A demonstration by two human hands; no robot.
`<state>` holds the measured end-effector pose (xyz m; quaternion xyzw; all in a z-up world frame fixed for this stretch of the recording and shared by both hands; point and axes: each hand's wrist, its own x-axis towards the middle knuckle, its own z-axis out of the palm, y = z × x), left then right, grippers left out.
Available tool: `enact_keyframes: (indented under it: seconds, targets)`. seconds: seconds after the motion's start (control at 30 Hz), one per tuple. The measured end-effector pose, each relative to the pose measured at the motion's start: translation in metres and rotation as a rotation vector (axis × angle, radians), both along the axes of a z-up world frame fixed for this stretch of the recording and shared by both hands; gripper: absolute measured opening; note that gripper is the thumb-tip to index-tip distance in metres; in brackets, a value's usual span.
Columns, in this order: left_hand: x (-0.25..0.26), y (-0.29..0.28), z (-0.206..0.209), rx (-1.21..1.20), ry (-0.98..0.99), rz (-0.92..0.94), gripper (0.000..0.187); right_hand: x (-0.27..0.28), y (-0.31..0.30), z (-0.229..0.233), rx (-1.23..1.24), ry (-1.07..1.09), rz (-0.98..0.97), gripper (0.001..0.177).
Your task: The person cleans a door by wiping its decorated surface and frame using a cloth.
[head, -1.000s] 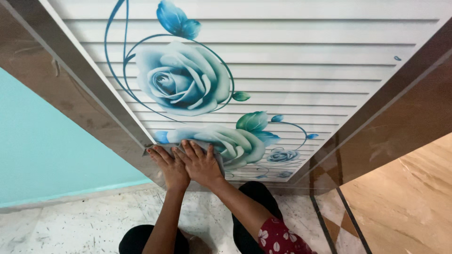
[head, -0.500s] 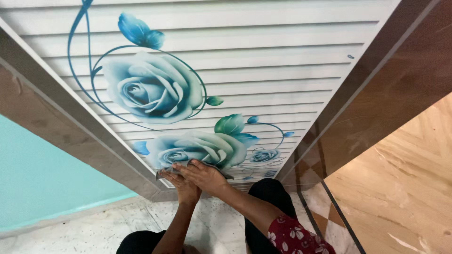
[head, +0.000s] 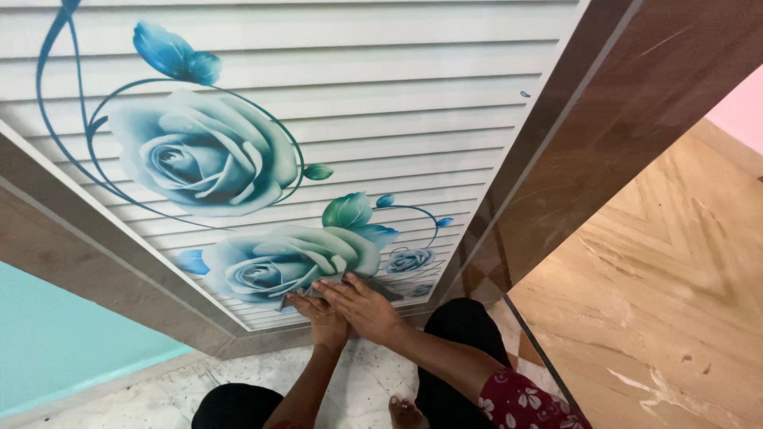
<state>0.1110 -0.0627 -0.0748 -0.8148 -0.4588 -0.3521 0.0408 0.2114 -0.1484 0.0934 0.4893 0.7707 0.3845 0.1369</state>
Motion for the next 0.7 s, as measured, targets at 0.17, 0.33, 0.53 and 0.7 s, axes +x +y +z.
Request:
enact_keyframes:
  seconds: [0.17,0.33,0.53,0.7]
  targets:
    - [0.017,-0.008,0.01,-0.036,0.256,-0.028,0.102,0.02,-0.016,-0.002,-0.093,0.097,-0.125,0.078]
    - [0.047,-0.009,0.025,0.195,0.014,-0.093,0.098,0.047,-0.019,-0.005,-0.091,0.168,-0.159,0.075]
    - [0.076,0.0,0.036,0.285,-0.023,-0.054,0.09,0.065,-0.019,0.008,0.124,0.417,-0.086,0.063]
    - [0.076,0.016,0.05,0.361,0.052,-0.099,0.078,0.068,-0.016,0.029,0.177,0.578,-0.053,0.054]
